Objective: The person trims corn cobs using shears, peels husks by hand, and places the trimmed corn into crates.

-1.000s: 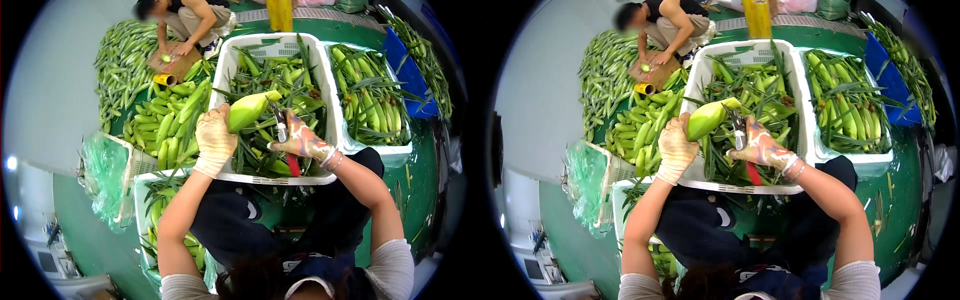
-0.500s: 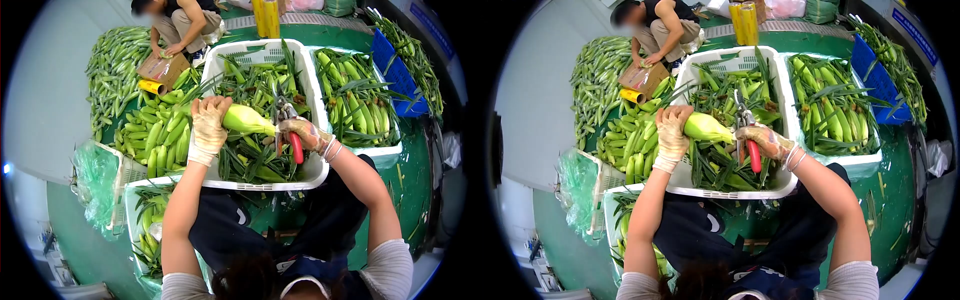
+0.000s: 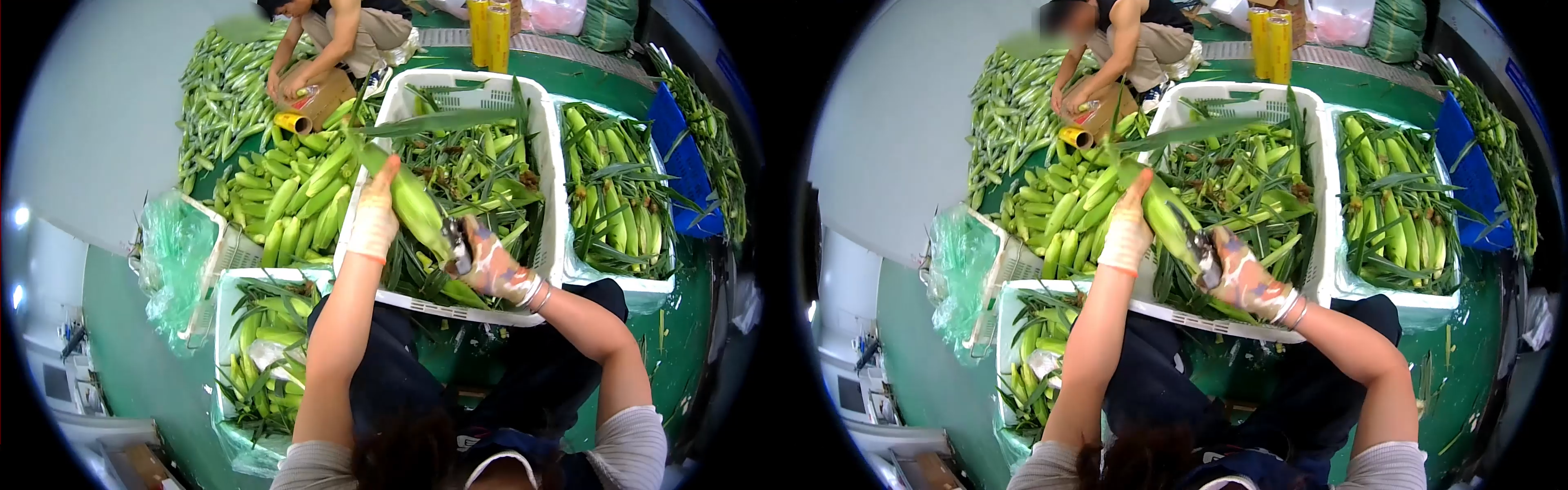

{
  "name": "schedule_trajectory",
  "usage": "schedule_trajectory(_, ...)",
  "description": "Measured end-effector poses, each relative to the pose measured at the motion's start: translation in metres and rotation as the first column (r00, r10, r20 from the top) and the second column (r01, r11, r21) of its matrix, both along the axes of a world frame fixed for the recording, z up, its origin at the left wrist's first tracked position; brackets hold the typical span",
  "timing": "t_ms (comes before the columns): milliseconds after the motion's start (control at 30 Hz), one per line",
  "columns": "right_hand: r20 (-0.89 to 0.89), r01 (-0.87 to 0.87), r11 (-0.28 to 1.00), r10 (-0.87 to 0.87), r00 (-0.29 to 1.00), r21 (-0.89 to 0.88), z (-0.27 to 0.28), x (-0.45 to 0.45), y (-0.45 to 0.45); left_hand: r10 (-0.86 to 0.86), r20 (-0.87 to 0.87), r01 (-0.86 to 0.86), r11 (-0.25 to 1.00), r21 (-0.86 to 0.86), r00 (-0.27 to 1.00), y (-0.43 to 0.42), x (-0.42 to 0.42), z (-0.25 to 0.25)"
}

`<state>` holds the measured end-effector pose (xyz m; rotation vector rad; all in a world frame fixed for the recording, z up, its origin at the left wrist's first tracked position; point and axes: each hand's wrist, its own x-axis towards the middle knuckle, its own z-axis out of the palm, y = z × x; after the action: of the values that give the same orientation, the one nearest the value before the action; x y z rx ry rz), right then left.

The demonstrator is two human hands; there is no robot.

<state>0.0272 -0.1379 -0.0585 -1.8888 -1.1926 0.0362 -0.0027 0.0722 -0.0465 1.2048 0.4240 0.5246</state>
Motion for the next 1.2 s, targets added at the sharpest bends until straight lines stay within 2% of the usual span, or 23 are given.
schedule_trajectory(67, -0.326, -0.115, 0.980, 0.057, 0.944, -0.163, 0.028, 0.014, -0.010, -0.030, -0.070, -0.002, 0.910, -0.415, 0.997, 0.012, 0.006, 0.001)
schedule_trajectory(133, -0.322, -0.063, 0.986, 0.011, 0.947, -0.152, 0.019, 0.025, -0.019, -0.132, 0.151, 0.191, 0.837, -0.512, 0.980, 0.034, 0.005, -0.024)
schedule_trajectory(200, -0.661, 0.045, 0.999, -0.033, 0.750, 0.001, -0.007, 0.043, -0.023, -0.100, 0.113, 0.134, 0.922, -0.363, 0.989, 0.040, -0.005, -0.012)
schedule_trajectory(233, -0.657, 0.182, 0.981, -0.179, 0.732, -0.064, -0.012, 0.052, -0.024, -0.228, 0.155, 0.273, 0.867, -0.417, 0.961, 0.036, -0.015, 0.013)
schedule_trajectory(267, -0.645, 0.313, 0.940, -0.324, 0.692, -0.137, -0.014, 0.063, -0.027, -0.230, 0.148, 0.272, 0.865, -0.421, 0.962, 0.052, -0.015, 0.002)
schedule_trajectory(300, -0.285, 0.223, 0.878, -0.362, 0.888, -0.423, -0.010, 0.081, -0.031, -0.101, -0.106, 0.091, 0.992, -0.090, 0.989, 0.074, -0.010, -0.020)
schedule_trajectory(333, -0.019, 0.317, 0.805, -0.376, 0.926, -0.502, -0.030, 0.087, -0.032, 0.110, -0.288, -0.023, 0.956, 0.291, 0.951, 0.087, -0.007, -0.033)
schedule_trajectory(400, 0.365, 0.464, 0.771, -0.320, 0.874, -0.436, -0.027, 0.052, -0.021, 0.228, -0.310, 0.020, 0.775, 0.631, 0.923, 0.074, -0.007, -0.018)
schedule_trajectory(433, 0.182, 0.264, 0.689, -0.191, 0.965, -0.675, 0.000, 0.034, -0.013, 0.297, -0.320, 0.064, 0.635, 0.770, 0.900, 0.074, -0.003, -0.019)
schedule_trajectory(467, -0.008, 0.060, 0.679, -0.096, 0.995, -0.732, -0.022, 0.030, -0.005, 0.454, -0.345, 0.140, 0.425, 0.894, 0.822, 0.042, -0.007, 0.006)
schedule_trajectory(500, -0.205, -0.060, 0.810, -0.075, 0.976, -0.583, -0.025, 0.021, -0.001, 0.486, -0.336, 0.214, 0.290, 0.933, 0.807, 0.024, -0.010, 0.023)
schedule_trajectory(533, -0.387, -0.143, 0.910, -0.020, 0.922, -0.388, -0.027, 0.013, 0.004, 0.471, -0.351, 0.239, 0.282, 0.929, 0.809, 0.016, -0.011, 0.026)
schedule_trajectory(633, -0.565, -0.145, 0.920, -0.095, 0.820, -0.365, -0.018, 0.020, 0.021, 0.457, -0.479, 0.398, 0.267, 0.878, 0.750, 0.001, -0.013, 0.029)
schedule_trajectory(733, -0.698, -0.188, 0.978, 0.069, 0.713, -0.095, -0.023, 0.041, 0.026, 0.424, -0.485, 0.434, 0.217, 0.874, 0.765, -0.012, -0.019, 0.025)
schedule_trajectory(767, -0.649, -0.183, 0.975, 0.061, 0.759, -0.123, -0.022, 0.050, 0.026, 0.383, -0.522, 0.463, 0.241, 0.853, 0.762, -0.016, -0.021, 0.024)
schedule_trajectory(800, -0.749, -0.217, 0.973, 0.087, 0.657, -0.078, -0.021, 0.057, 0.024, 0.380, -0.529, 0.472, 0.238, 0.849, 0.759, -0.018, -0.023, 0.024)
schedule_trajectory(867, -0.867, -0.184, 0.981, 0.148, 0.477, 0.066, 0.018, 0.049, 0.011, 0.156, -0.623, 0.514, 0.433, 0.741, 0.767, -0.021, -0.028, 0.027)
schedule_trajectory(900, -0.904, -0.187, 0.981, 0.129, 0.408, 0.055, 0.038, 0.045, 0.006, -0.033, -0.536, 0.467, 0.537, 0.703, 0.844, -0.007, -0.027, -0.004)
schedule_trajectory(933, -0.866, -0.242, 0.970, 0.149, 0.478, 0.034, 0.031, 0.052, 0.009, -0.033, -0.539, 0.469, 0.540, 0.699, 0.841, -0.007, -0.032, -0.003)
schedule_trajectory(1000, -0.850, -0.354, 0.930, 0.263, 0.457, 0.097, 0.024, 0.060, 0.003, -0.408, -0.341, 0.507, 0.814, 0.285, 0.847, -0.006, -0.039, 0.000)
schedule_trajectory(1067, -0.904, -0.353, 0.910, 0.325, 0.278, 0.219, 0.009, 0.059, -0.001, -0.462, -0.393, 0.570, 0.790, 0.226, 0.795, 0.010, -0.040, 0.002)
schedule_trajectory(1133, -0.932, -0.168, 0.925, 0.356, 0.061, 0.342, -0.001, 0.051, -0.004, -0.597, -0.303, 0.648, 0.755, 0.102, 0.743, 0.017, -0.043, 0.008)
schedule_trajectory(1200, -0.974, -0.115, 0.974, 0.206, 0.092, 0.195, -0.002, 0.054, -0.005, -0.613, -0.284, 0.640, 0.769, 0.001, 0.737, 0.022, -0.049, 0.020)
